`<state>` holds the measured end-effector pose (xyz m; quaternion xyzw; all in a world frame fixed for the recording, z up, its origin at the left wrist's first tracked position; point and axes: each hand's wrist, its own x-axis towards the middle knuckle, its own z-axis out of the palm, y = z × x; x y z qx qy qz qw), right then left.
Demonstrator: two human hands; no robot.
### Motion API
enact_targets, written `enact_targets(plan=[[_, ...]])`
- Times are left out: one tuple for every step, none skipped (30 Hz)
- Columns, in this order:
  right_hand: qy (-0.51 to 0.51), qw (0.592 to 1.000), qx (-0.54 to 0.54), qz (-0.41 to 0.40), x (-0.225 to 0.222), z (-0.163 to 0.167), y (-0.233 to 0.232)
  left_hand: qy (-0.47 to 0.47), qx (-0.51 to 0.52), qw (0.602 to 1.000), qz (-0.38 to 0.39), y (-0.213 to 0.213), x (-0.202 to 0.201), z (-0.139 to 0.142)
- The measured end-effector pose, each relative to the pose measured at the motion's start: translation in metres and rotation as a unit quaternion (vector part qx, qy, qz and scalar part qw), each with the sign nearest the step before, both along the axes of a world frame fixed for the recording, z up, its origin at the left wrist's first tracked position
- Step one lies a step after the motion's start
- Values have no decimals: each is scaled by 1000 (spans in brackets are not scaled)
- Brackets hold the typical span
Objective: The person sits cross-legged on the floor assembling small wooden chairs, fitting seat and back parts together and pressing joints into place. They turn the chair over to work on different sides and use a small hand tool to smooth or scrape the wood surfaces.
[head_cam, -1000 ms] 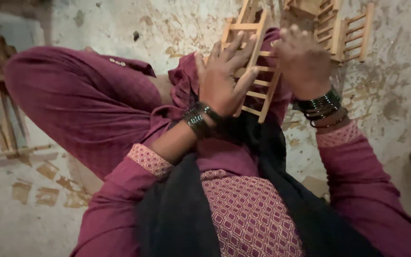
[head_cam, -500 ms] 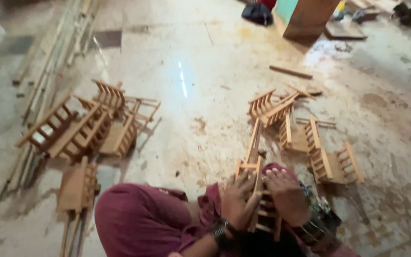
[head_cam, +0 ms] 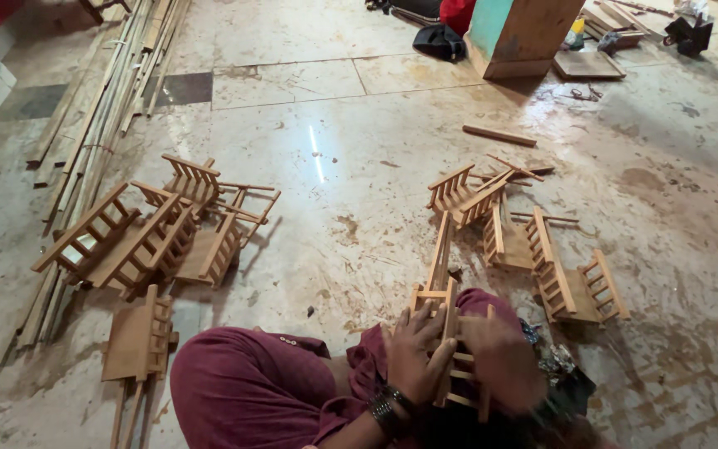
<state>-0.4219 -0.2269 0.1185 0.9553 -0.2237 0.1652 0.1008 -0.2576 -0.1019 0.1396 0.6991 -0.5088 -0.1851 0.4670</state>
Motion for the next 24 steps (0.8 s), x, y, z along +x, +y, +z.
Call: enact_targets(plan=[[-31,999,-42,1,14,4,-15,1,-5,1000,-1,1,1,1],[-34,999,37,-19,23,4,-20,4,-9,1000,-1,3,2,1],[-38,992,116,-38,31,0,-21,5,-14,1000,-1,3,3,2],[-43,979,193,-57,36,-6,-19,3,-9,1000,-3,2,4,3],[-84,975,206,18,33,-15,-5,1,-2,1000,-5,2,4,4],[-124,964,218,93,26,-24,9,0,6,1000,-7,2,3,5],[-209,881,425,-6,16,-34,30,-1,-3,1000,-5,1,2,5],[-277,739,605,-108,2,-44,58,1,-10,1000,-5,2,0,6],[-27,852,521,-50,-10,-47,72,2,-18,1000,-6,3,-2,7],[179,918,354,-11,-18,-48,79,-2,-10,1000,-12,4,-2,7],[279,918,283,5,-27,-44,82,-9,-4,1000,-16,5,-3,8],[248,926,285,2,-31,-38,78,-20,-2,1000,-19,5,-2,8],[199,941,274,-8,-34,-28,67,-15,-6,1000,-16,5,-1,8],[133,963,233,-16,-32,-19,53,-7,-6,1000,-13,5,0,8],[81,981,177,-19,-26,-11,37,1,-7,1000,-10,5,2,8],[42,993,107,-21,-17,-5,18,4,-9,1000,-7,5,3,8],[24,998,49,-21,-8,-3,2,6,-12,1000,-5,6,4,9],[15,1000,4,-16,1,-4,-15,10,-15,1000,-2,6,4,9],[23,999,-25,-10,6,-10,-23,4,-19,1000,0,7,4,9],[31,998,-52,-4,11,-18,-28,-2,-23,1000,2,7,5,10],[39,996,-78,1,13,-28,-29,-7,-24,1000,3,8,4,10],[38,998,-48,3,9,-40,-19,-4,-13,1000,-1,8,4,10],[37,999,-19,4,-1,-52,0,0,-4,1000,-6,8,4,10],[38,999,10,4,-12,-62,22,5,6,1000,-12,8,2,9]])
